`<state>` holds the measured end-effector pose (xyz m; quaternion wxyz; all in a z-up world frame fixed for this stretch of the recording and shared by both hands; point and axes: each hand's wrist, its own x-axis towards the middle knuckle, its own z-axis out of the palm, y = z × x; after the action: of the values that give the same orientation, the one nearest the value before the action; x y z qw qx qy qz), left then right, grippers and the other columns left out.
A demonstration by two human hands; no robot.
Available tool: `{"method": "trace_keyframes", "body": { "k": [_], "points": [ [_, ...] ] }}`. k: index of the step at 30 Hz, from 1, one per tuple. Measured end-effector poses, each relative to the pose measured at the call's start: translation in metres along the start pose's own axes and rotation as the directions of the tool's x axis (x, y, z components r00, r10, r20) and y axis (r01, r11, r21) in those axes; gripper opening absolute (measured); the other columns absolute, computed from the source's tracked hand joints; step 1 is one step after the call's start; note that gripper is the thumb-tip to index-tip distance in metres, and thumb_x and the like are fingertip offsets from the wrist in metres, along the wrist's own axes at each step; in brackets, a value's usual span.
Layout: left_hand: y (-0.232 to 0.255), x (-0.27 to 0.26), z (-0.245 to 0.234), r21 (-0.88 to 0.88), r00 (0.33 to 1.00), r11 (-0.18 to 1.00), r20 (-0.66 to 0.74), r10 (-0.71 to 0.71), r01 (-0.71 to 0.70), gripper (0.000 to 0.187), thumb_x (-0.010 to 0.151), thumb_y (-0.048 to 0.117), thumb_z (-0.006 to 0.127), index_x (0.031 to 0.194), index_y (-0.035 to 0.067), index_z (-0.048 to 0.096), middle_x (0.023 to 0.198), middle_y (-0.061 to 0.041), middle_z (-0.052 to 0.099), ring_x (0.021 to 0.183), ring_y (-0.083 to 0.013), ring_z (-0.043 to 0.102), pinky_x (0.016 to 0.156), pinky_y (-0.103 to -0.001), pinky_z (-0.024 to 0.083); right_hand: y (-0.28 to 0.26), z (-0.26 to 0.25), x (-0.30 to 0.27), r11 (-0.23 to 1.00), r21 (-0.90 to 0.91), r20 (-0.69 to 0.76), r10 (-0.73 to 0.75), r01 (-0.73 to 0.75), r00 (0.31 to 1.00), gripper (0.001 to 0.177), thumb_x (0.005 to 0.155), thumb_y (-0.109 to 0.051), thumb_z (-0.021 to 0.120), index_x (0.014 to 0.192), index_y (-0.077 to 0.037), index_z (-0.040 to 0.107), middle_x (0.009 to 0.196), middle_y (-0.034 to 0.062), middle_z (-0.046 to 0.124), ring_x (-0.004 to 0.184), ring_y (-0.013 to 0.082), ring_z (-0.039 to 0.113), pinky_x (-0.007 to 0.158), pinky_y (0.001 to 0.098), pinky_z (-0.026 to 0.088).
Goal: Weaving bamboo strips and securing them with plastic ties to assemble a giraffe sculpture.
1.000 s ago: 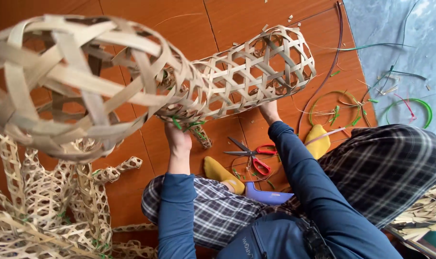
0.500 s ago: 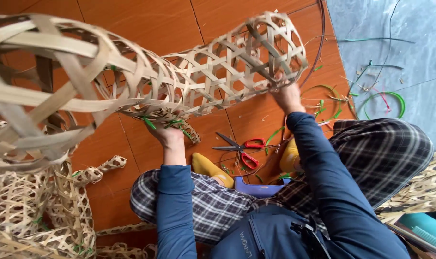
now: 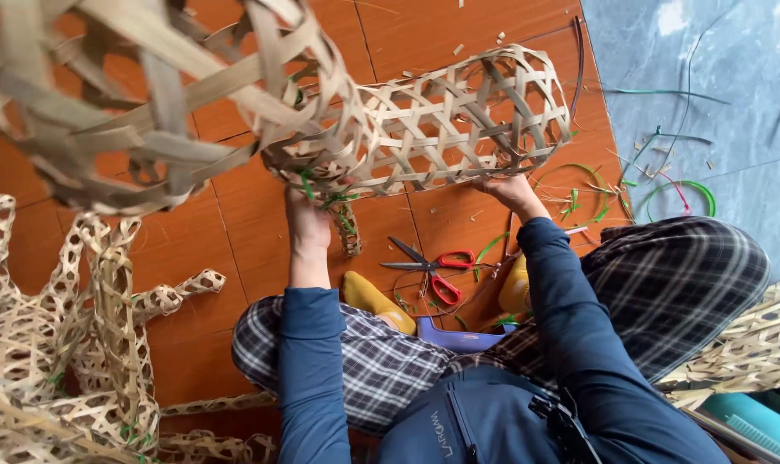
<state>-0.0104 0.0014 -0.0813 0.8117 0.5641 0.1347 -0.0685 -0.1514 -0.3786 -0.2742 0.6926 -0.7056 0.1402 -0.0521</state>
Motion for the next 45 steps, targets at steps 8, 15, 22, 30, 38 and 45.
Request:
{"method": "trace_keyframes", "body": {
  "k": [8,15,22,30,38,45],
  "points": [
    [0.095,-0.093,0.015,0.224,0.977,0.969,0.158,-0.146,0.109,0.039,0.096,0.020,0.074,0.135,0.013,0.070,0.124,-0.001,0.069,0.125,-0.0204,0.064,0.107,-0.035,0.046,-0.055,0.019,-0.021,0.990,0.139,-0.251,0.071,-0.036,0.965,0.073,0.088,-0.010,0.096,0.151,-0.015,0.061,0.136,0.0028,0.069,0.116,0.0115,0.062,0.106,0.0335,0.056],
    [0.028,-0.098,0.012,0.761,0.949,0.625,0.298,-0.100,-0.173,0.059,0.100,0.041,0.081,0.144,0.011,0.055,0.115,-0.026,0.073,0.117,-0.0483,0.073,0.100,-0.064,0.056,-0.054,0.018,-0.018,0.976,0.216,-0.262,0.041,0.017,0.964,0.061,0.087,-0.001,0.093,0.139,-0.002,0.061,0.111,0.0030,0.072,0.104,0.0100,0.066,0.108,0.0288,0.057],
    [0.027,-0.104,0.039,0.719,0.985,0.690,0.161,-0.057,-0.078,0.048,0.107,0.046,0.070,0.135,0.010,0.055,0.125,-0.030,0.075,0.121,-0.0543,0.071,0.099,-0.068,0.058,-0.046,0.019,-0.002,0.969,0.240,-0.252,0.006,0.057,0.968,0.051,0.091,0.000,0.088,0.131,-0.011,0.059,0.106,-0.0046,0.065,0.100,0.0066,0.061,0.099,0.0304,0.057],
    [0.026,-0.088,0.052,0.738,0.983,0.662,0.184,-0.009,-0.132,0.047,0.106,0.044,0.073,0.131,0.010,0.054,0.118,-0.029,0.076,0.114,-0.0527,0.075,0.098,-0.067,0.060,-0.019,-0.001,0.026,0.981,0.169,-0.196,-0.059,0.093,0.979,0.051,0.098,-0.004,0.088,0.140,-0.011,0.060,0.116,-0.0021,0.069,0.109,0.0087,0.064,0.102,0.0342,0.060],
    [0.040,-0.096,0.054,0.827,0.984,0.548,0.172,-0.040,-0.122,0.069,0.105,0.053,0.075,0.148,0.008,0.046,0.130,-0.033,0.073,0.120,-0.0550,0.071,0.102,-0.070,0.058,0.136,0.005,-0.056,0.760,-0.560,-0.325,0.164,-0.330,0.931,0.014,0.088,-0.026,0.086,0.101,-0.021,0.085,0.086,0.0069,0.080,0.091,0.0331,0.079,0.077,0.0506,0.061],
    [0.100,-0.123,0.042,0.943,0.952,0.141,0.305,-0.003,-0.302,0.056,0.111,0.040,0.071,0.148,0.000,0.058,0.132,-0.028,0.070,0.121,-0.0431,0.071,0.106,-0.058,0.056,0.109,0.036,-0.119,0.356,-0.848,-0.207,0.461,-0.393,0.863,0.026,0.096,-0.015,0.066,0.121,-0.011,0.063,0.102,0.0246,0.079,0.102,0.0447,0.080,0.085,0.0616,0.065]
  ]
}}
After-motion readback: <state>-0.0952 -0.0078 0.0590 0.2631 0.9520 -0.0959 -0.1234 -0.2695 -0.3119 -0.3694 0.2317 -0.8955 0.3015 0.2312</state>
